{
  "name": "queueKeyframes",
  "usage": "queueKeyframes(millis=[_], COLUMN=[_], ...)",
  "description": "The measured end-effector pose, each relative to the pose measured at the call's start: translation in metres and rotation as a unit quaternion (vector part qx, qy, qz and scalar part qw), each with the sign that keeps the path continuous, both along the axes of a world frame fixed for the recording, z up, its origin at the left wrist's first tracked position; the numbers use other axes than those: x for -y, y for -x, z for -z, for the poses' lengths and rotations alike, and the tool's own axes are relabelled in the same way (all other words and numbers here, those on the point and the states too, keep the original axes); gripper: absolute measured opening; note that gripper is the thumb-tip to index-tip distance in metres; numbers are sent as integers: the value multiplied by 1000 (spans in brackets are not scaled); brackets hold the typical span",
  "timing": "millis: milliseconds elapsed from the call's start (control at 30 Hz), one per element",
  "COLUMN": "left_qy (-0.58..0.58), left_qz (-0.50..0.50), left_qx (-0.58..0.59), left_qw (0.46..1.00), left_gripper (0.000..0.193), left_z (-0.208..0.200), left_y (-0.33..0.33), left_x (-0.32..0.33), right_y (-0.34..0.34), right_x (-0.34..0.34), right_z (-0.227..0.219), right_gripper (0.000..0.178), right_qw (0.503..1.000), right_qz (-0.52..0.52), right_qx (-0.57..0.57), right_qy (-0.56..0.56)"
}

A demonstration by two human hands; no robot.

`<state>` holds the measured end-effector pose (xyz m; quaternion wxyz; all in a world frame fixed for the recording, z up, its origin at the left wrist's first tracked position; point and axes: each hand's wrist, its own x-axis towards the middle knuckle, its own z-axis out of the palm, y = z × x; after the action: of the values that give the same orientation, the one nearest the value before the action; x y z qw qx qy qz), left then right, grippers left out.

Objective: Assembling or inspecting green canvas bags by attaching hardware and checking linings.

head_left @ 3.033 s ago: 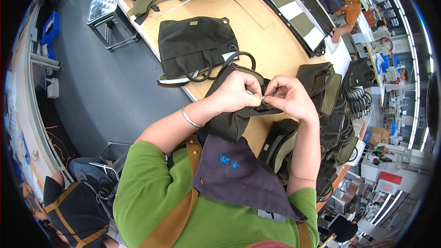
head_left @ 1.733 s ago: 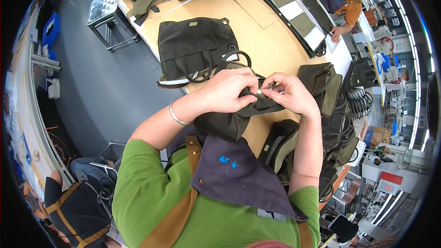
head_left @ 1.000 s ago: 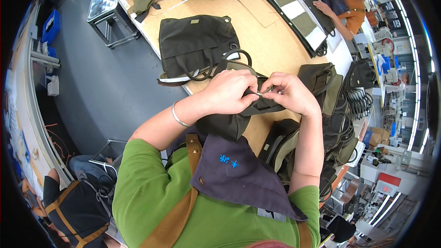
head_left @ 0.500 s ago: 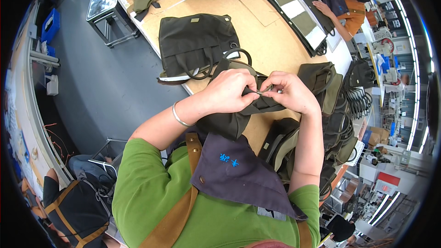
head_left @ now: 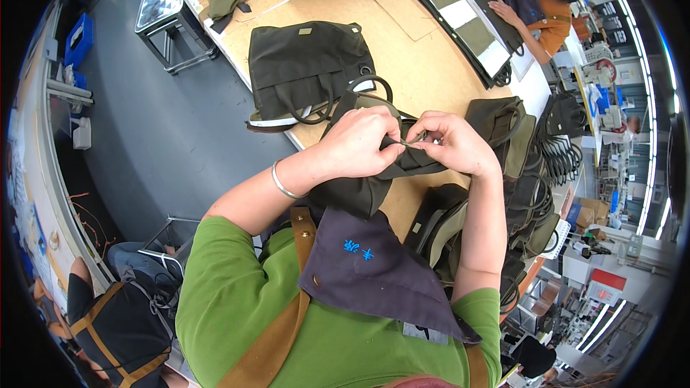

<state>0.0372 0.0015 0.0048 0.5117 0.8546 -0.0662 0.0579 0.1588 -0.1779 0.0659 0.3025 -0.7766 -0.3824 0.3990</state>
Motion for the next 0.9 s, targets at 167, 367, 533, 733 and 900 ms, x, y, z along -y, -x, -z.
queueKeyframes(millis=[167, 367, 533, 733, 900], left_qy=[-1, -6, 0, 14, 12], left_qz=[-17, -25, -40, -44, -46], left_qx=[5, -11, 3, -8, 1], left_qw=[1000, 1000, 999, 999, 999], left_gripper=[18, 18, 19, 19, 20], left_z=[2, 0, 2, 0, 0], left_y=[0, 1, 2, 2, 2], left_x=[2, 3, 5, 6, 7], right_y=[-3, -3, -4, -5, -3], right_x=[2, 4, 5, 8, 9], right_z=[5, 8, 6, 10, 11], right_gripper=[19, 21, 22, 22, 21], right_qw=[1000, 999, 998, 996, 988], right_qz=[-13, 3, 8, 4, 51], right_qx=[8, -46, -60, -73, -137], right_qy=[-18, -25, -26, -43, -47])
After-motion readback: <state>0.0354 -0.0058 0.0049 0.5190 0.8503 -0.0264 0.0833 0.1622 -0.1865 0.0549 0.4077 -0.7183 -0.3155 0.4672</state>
